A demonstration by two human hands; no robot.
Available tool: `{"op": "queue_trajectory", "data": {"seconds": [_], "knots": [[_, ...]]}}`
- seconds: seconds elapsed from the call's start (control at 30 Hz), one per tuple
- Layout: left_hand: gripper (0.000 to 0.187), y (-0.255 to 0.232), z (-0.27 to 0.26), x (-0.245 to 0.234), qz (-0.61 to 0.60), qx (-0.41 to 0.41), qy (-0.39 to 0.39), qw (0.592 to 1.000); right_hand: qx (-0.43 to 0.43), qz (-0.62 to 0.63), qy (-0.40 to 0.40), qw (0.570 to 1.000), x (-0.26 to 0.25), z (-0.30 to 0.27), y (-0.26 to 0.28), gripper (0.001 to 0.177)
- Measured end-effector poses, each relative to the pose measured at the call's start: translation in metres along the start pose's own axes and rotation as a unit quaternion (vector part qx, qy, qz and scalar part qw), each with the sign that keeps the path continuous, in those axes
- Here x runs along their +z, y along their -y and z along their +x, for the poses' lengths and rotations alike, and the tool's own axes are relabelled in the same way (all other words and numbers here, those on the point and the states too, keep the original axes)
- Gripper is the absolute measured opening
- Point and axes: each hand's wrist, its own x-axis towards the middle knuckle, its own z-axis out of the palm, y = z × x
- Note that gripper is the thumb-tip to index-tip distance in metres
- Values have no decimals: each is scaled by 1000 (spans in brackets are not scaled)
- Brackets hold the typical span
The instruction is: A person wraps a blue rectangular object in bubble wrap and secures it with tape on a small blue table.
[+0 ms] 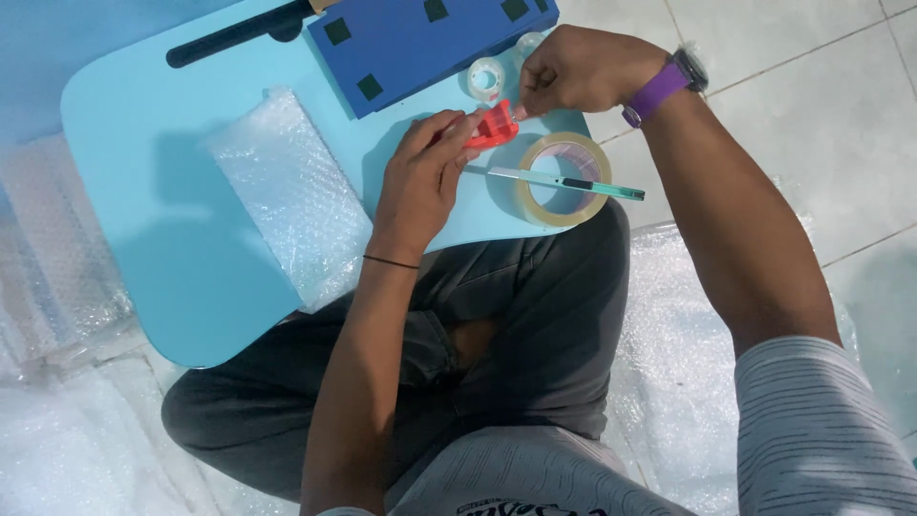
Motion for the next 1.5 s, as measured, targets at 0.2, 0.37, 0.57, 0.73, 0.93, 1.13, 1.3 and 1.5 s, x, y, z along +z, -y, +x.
{"op": "queue_trajectory", "data": {"seconds": [0.2, 0.37, 0.57, 0.73, 0.93, 1.13, 1.3, 1.5], "knots": [[42, 1, 1, -1, 5, -7, 16, 1000, 8, -35, 6, 999, -5, 2, 6, 21], [39, -4, 0, -2, 3, 24, -14, 1000, 31, -95, 13, 995, -11, -13, 34, 19], [34, -4, -1, -2, -13, -5, -6, 1000, -5, -196, 21, 980, -11, 0, 29, 21], [35, -3, -2, 0, 1, 2, -11, 1000, -17, -273, 25, 961, 4, 28, 5, 18], [33, 1, -4, 2, -32, 2, -35, 999, 48, -240, 27, 969, -12, 1, 11, 22], [48, 6, -5, 4, -39, -8, -15, 999, -24, -112, -27, 993, -54, -33, 33, 22], [68, -11, -2, -15, -67, -12, -43, 997, -65, 36, -58, 996, -56, -73, 77, 15], [37, -71, -23, -70, -266, -9, -60, 962, -178, 106, -59, 977, -28, -105, 120, 8]]}}
